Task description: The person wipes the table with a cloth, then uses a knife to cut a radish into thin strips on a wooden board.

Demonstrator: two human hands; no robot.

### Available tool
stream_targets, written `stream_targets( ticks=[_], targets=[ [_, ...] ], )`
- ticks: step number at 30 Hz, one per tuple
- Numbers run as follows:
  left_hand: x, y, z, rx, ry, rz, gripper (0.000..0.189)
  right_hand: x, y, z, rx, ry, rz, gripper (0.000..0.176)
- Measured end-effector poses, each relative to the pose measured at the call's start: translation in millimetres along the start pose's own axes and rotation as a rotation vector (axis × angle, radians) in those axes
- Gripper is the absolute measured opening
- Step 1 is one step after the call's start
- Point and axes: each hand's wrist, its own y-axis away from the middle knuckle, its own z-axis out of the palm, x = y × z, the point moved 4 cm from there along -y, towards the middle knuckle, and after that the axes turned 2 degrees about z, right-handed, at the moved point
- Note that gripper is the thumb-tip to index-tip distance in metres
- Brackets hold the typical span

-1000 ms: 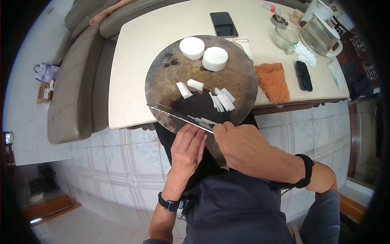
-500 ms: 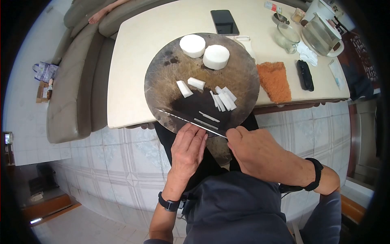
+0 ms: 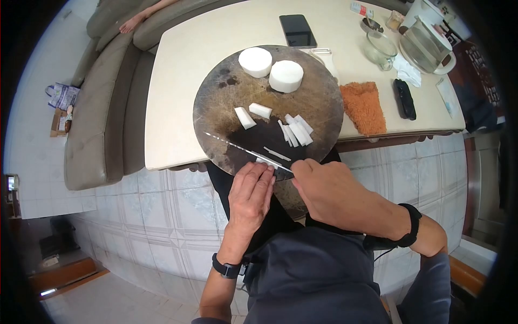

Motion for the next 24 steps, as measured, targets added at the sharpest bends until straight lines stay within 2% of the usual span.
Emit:
stream_targets(
  ticks=[12,15,21,24],
  targets=[
    [-0.7,1.0,-1.1,-0.011,-0.014,-0.017,0.024,-16.1,0.2,-9.2,-0.077,0.088,-0.079,0.022],
    [-0.8,2.2,-1.0,-0.014,-0.004,-0.013,0.024,-15.1,-7.9,-2.9,-0.109,0.048,-0.031,0.021],
    [-0.4,2.7,1.9,0.022,-0.015,0.013,0.026,0.5,-4.2,2.8,0.037,0.035,-0.003,0.021],
    [-0.5,4.2,2.7,0.031,-0.024,0.012,0.026,-2.8,3.7,-9.2,-0.018,0.025,-0.047,0.021]
  ],
)
